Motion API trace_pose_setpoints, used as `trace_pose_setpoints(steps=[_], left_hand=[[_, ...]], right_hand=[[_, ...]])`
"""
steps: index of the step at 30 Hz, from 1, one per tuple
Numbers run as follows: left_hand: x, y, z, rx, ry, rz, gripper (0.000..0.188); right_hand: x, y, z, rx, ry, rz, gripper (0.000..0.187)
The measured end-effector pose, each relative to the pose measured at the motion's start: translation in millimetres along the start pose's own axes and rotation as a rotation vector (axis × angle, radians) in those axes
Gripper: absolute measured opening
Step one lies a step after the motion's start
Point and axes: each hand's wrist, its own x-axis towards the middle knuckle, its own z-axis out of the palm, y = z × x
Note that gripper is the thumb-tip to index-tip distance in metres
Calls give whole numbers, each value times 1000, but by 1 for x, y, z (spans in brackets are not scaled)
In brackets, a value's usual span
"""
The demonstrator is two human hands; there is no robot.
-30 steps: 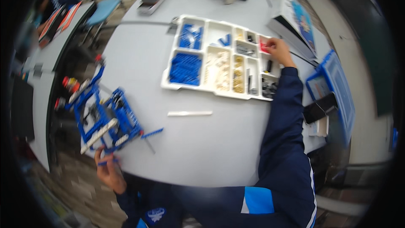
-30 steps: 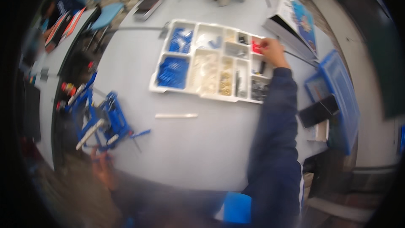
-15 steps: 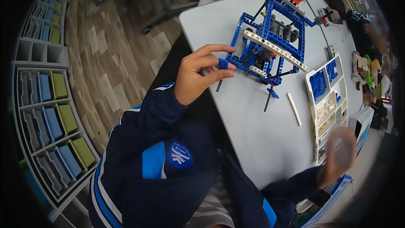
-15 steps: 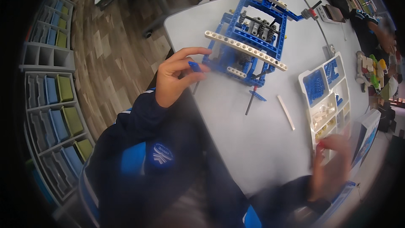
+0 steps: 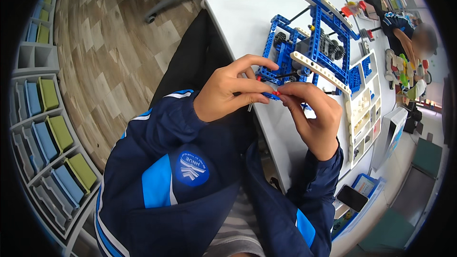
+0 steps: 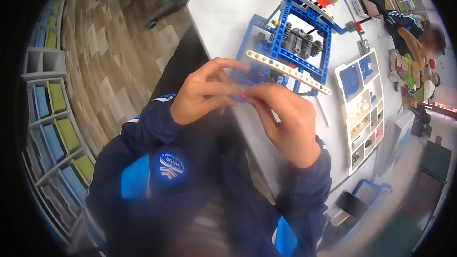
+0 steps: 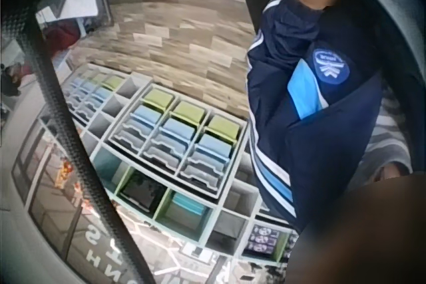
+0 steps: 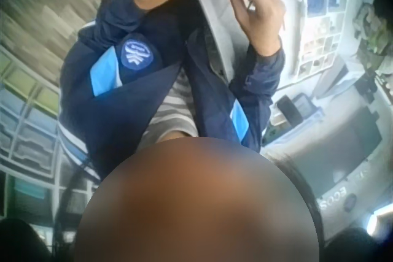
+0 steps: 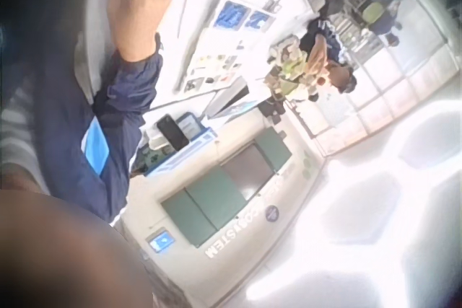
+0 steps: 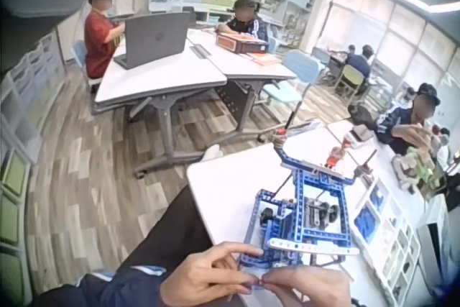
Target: The person assembles a blue LEGO Technic model at a table, selecting pieces from a compartmentalized tray and attaching them to the growing structure. They repeatedly pick small beams and connectors, align them with existing parts, and press them into place while occasionally rotating the model to access different sides.
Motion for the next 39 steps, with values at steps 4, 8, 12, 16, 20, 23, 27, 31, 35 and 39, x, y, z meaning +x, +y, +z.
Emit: trace_pose_setpoints(steps=[4,8,12,16,20,23,27,31,35,39], left_hand=[[-6,-1,-1,10,-37,19,29],[-5,-4,0,-86,-31,36,27],[-6,-6,-1,-132,-43,36,23],[-6,-6,1,-166,-20,31,19],[-5,-5,-1,-171,-20,8,16],[-3,-6,-2,-186,11,13,14],[-4,-6,0,-249,18,-21,16],[-3,-12,2,-279,22,-9,19],[-1,-19,4,-237,41,21,20],[5,-27,3,-287,17,25,23]], right_hand=[[3,2,-1,2,-89,-73,21],[3,5,1,86,-112,-13,28],[7,11,6,78,-91,-121,29],[5,14,9,112,-91,-83,21],[3,19,17,149,-5,-104,18],[1,20,22,208,27,-28,13],[1,17,31,350,144,55,12],[0,14,33,417,177,118,12],[0,13,36,285,225,55,13],[1,12,36,165,222,32,16]])
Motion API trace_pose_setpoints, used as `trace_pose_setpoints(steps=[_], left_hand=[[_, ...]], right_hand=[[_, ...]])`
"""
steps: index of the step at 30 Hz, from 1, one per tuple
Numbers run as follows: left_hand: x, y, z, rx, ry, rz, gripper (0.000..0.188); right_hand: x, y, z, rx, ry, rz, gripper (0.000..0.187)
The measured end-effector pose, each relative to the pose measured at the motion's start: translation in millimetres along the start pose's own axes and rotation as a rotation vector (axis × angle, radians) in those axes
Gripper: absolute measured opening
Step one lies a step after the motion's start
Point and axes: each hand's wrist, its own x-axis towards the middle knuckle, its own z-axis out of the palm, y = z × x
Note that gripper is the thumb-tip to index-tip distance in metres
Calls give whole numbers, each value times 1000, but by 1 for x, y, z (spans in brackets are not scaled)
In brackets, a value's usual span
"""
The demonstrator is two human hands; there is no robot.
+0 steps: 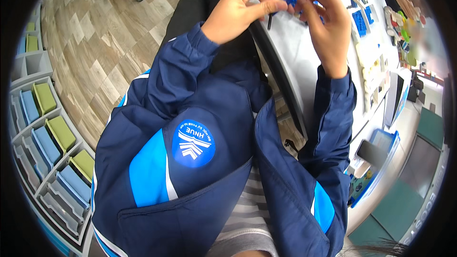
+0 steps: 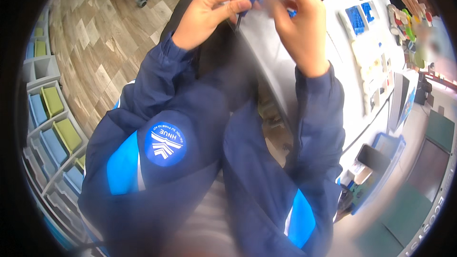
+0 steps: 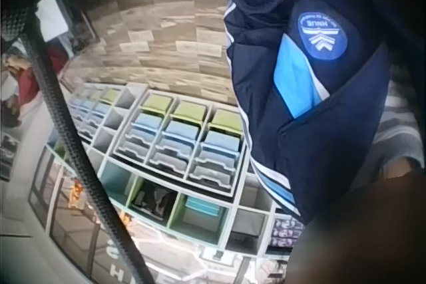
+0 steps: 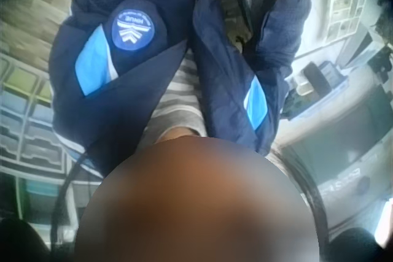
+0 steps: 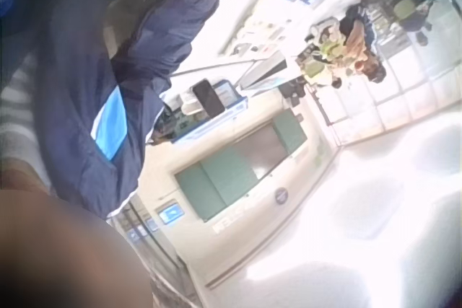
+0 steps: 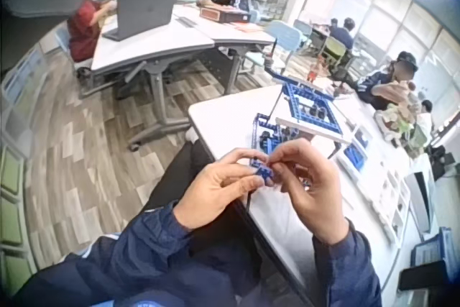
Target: The person assembles a blue LEGO Technic model at a table, selecting pieces from a compartmentalized tray and attaching them to the growing structure. They repeatedly pick small beams and connectors, align them with existing parts, and press them into place while occasionally rotating the model to access different sides.
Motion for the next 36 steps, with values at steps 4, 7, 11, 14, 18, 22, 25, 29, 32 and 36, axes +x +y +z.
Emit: trace_pose_setpoints(steps=[4,7,11,14,18,22,25,29,32,36], left_hand=[[4,-9,-3,-45,-33,-9,24],[6,-14,-5,-50,-4,-39,26],[9,-19,-11,-64,-53,-7,27],[9,-24,-12,-61,-63,13,27],[12,-32,-11,-126,-73,69,27],[13,-37,-11,-100,-95,95,27],[12,-38,-11,-132,-91,34,26],[10,-35,-11,-58,-84,63,27],[8,-32,-13,-14,-68,49,30],[7,-30,-11,-17,-40,43,32]], right_hand=[[1,0,1,119,16,142,11],[6,6,2,37,-21,-37,13],[9,20,3,138,-31,-63,12],[8,27,7,252,-30,-74,10],[5,30,6,299,-60,85,10],[5,37,7,342,-84,-37,10],[8,40,7,318,-105,-104,10],[9,37,5,336,-143,-130,9],[8,32,4,402,-167,-32,8],[7,28,4,383,-132,10,7]])
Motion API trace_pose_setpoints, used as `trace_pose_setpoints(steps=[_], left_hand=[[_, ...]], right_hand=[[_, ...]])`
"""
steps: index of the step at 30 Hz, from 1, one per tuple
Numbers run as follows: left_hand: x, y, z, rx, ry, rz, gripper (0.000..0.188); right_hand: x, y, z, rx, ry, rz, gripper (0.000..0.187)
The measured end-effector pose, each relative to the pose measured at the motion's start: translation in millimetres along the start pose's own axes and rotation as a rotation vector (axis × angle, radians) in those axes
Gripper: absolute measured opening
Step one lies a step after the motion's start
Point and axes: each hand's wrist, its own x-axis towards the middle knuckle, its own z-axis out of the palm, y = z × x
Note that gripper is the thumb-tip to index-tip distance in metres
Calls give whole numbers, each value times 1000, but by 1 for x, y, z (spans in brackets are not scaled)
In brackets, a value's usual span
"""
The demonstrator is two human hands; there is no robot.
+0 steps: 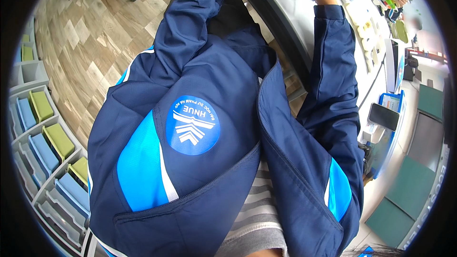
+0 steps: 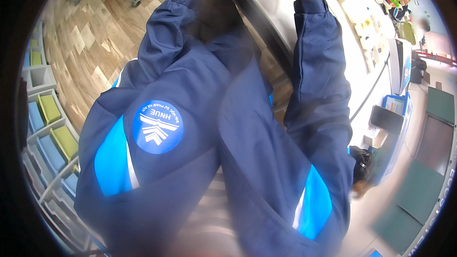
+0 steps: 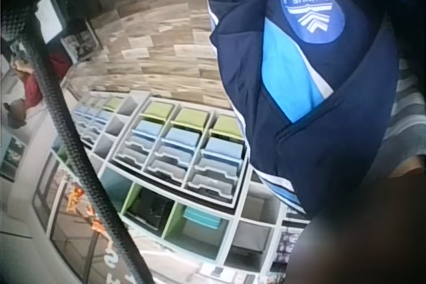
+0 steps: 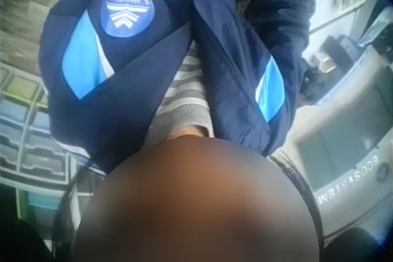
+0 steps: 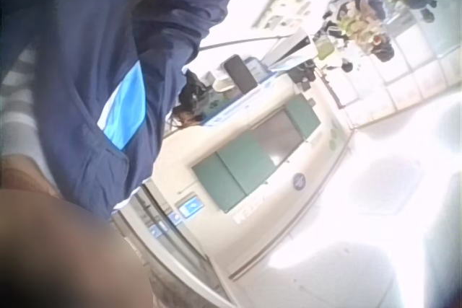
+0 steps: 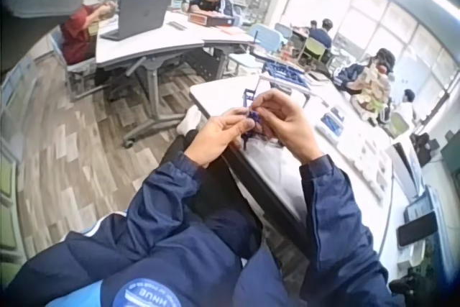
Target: The person assembles a blue LEGO Technic model at a table, selecting pieces from a compartmentalized tray and attaching them to the growing structure. They repeatedly pick small beams and connectors, align them with existing parts, and press them into place while occasionally rotating the model to access different sides.
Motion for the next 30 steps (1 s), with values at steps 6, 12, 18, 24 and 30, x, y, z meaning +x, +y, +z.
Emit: trace_pose_setpoints(steps=[6,12,18,24,30], left_hand=[[-1,2,3,-1,52,-11,35],[0,3,5,1,64,-6,35],[-3,6,6,26,77,-33,33],[-5,12,8,15,55,-56,28],[-7,17,10,58,84,-74,28]], right_hand=[[2,1,10,22,120,-67,8],[-8,-11,7,-37,121,59,9],[-13,-18,11,-46,148,89,10],[-14,-26,24,-48,243,4,8],[-24,-40,30,-555,445,-204,10]])
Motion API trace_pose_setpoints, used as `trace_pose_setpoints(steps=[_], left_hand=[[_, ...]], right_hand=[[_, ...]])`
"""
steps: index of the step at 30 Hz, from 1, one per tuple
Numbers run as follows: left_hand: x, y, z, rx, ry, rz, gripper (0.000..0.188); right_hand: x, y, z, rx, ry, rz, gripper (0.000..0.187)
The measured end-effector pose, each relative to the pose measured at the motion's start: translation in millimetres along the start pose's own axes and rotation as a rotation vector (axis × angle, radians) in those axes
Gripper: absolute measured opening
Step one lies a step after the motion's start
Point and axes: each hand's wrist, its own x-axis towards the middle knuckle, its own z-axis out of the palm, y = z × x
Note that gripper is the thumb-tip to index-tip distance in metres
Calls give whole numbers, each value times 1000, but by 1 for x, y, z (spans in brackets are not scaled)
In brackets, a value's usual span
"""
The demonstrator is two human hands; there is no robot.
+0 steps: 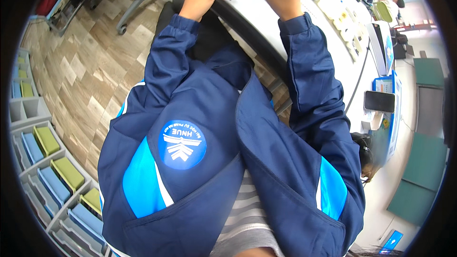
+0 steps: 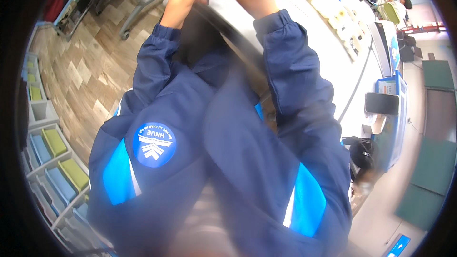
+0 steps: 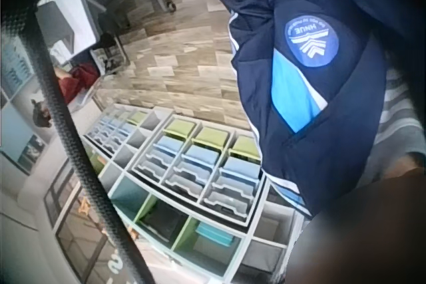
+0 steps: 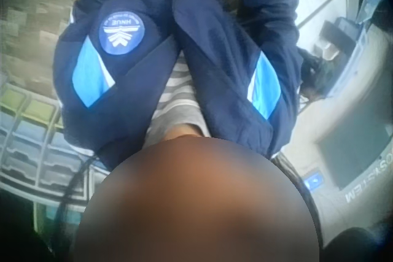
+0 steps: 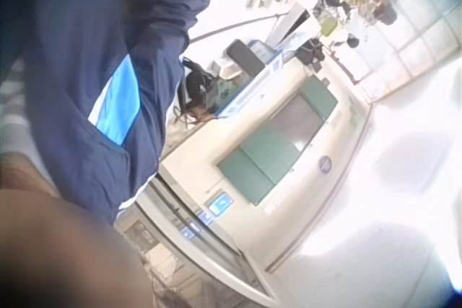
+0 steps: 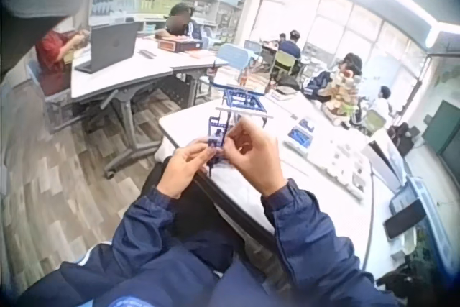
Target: The person assembles a blue LEGO Technic model at a table, selecting pieces from a compartmentalized tray and attaching them to the growing structure. They repeatedly pick small beams and connectors, align them with existing parts, and press them into place while occasionally rotating the model to access different sides.
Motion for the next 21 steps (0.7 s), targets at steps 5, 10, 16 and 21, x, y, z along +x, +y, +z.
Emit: trace_pose_setpoints(steps=[5,10,16,21], left_hand=[[-1,2,3,-1,-1,38,31],[-4,2,8,-14,102,113,37],[-4,4,6,17,127,60,34],[-4,7,4,0,137,16,33]], right_hand=[[-4,8,-7,-96,-233,-132,12],[-6,21,2,-357,-83,-490,16],[-8,26,5,-434,-91,-543,19],[-4,30,3,-365,-168,-467,12]])
